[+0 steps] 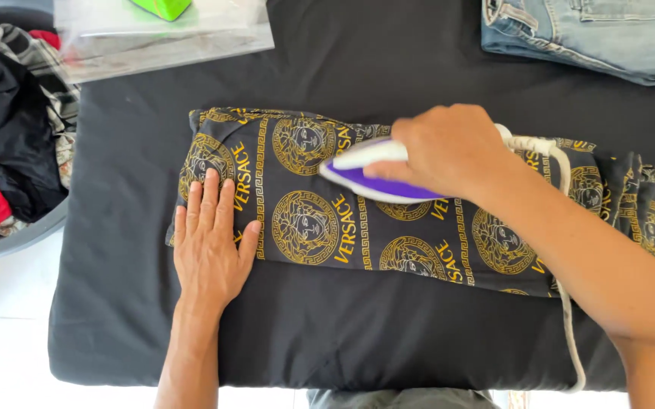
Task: Ironing and folding a long Versace-patterned cloth on a flat surface.
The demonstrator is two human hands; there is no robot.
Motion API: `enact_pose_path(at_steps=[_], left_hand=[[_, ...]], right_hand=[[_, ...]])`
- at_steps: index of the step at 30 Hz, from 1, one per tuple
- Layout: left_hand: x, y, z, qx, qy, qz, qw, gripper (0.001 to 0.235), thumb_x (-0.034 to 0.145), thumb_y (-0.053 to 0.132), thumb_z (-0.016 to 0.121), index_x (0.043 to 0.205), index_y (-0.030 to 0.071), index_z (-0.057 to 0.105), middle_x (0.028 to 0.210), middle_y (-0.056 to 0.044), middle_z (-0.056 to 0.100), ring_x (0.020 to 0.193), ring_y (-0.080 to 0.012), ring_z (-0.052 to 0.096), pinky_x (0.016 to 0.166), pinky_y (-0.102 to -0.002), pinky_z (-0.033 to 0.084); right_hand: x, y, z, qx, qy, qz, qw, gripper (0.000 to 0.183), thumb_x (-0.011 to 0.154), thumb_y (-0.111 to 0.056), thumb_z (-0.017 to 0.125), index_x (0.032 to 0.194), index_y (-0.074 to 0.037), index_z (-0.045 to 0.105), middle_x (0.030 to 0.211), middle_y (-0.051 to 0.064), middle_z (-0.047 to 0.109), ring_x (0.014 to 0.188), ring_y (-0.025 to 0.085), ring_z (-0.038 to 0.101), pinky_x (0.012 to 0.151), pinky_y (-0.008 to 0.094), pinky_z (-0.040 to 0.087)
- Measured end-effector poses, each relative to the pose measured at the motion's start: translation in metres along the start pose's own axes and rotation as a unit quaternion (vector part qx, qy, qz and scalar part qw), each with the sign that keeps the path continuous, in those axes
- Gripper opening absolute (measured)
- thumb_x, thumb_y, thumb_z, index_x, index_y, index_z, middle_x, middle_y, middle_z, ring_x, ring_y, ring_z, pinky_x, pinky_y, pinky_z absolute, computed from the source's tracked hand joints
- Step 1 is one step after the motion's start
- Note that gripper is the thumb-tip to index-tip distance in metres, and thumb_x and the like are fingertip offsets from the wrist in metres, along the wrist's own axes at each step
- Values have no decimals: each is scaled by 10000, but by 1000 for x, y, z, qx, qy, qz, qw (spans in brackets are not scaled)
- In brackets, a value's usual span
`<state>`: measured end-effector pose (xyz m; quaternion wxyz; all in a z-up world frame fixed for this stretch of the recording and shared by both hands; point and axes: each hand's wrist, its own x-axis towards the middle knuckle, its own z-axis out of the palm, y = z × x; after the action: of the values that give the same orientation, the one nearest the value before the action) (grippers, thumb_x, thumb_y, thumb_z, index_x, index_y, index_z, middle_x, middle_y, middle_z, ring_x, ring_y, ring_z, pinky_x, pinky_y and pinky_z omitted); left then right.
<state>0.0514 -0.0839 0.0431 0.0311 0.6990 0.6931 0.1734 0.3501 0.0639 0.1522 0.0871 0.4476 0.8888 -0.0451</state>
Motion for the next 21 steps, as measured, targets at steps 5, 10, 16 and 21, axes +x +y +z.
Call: enact_pose_path(at_steps=[5, 10, 16, 21], left_hand=[[-1, 0, 1, 0, 1, -6, 1000, 688, 956, 411, 631, 1526, 55, 487, 1644, -147, 387, 1514, -360, 349, 1209, -530, 272], [-2, 1, -3, 6, -7, -16, 1000, 705, 941, 413, 640, 1527, 55, 476, 1644, -144, 374, 1510, -359, 338, 1207, -525, 264], [-1, 2, -4, -9, -12, -22, 1000, 713, 933, 412, 643, 1525, 54, 468, 1647, -139, 365, 1518, -353, 323, 1205, -521, 257], [0, 3, -4, -12, -8, -24, 1000, 714, 933, 422, 639, 1530, 70, 467, 1645, -129, 362, 1509, -339, 328, 1204, -522, 262]], right_hand=[[21, -13, 2, -5, 27, 24, 999, 674, 897, -734, 591, 850, -80, 748, 714, 144, 730, 684, 343, 723, 577, 468, 548], [40, -24, 3, -8, 72, 45, 996, 693, 941, -723, 592, 862, -53, 750, 727, 145, 729, 676, 334, 729, 578, 463, 551], [61, -35, -5, -18, 33, -26, 999, 667, 889, -723, 614, 831, -74, 759, 704, 165, 719, 688, 357, 723, 578, 471, 555], [82, -52, -14, -16, 41, -74, 996, 674, 861, -731, 634, 796, -73, 759, 691, 163, 716, 671, 360, 721, 579, 473, 550]])
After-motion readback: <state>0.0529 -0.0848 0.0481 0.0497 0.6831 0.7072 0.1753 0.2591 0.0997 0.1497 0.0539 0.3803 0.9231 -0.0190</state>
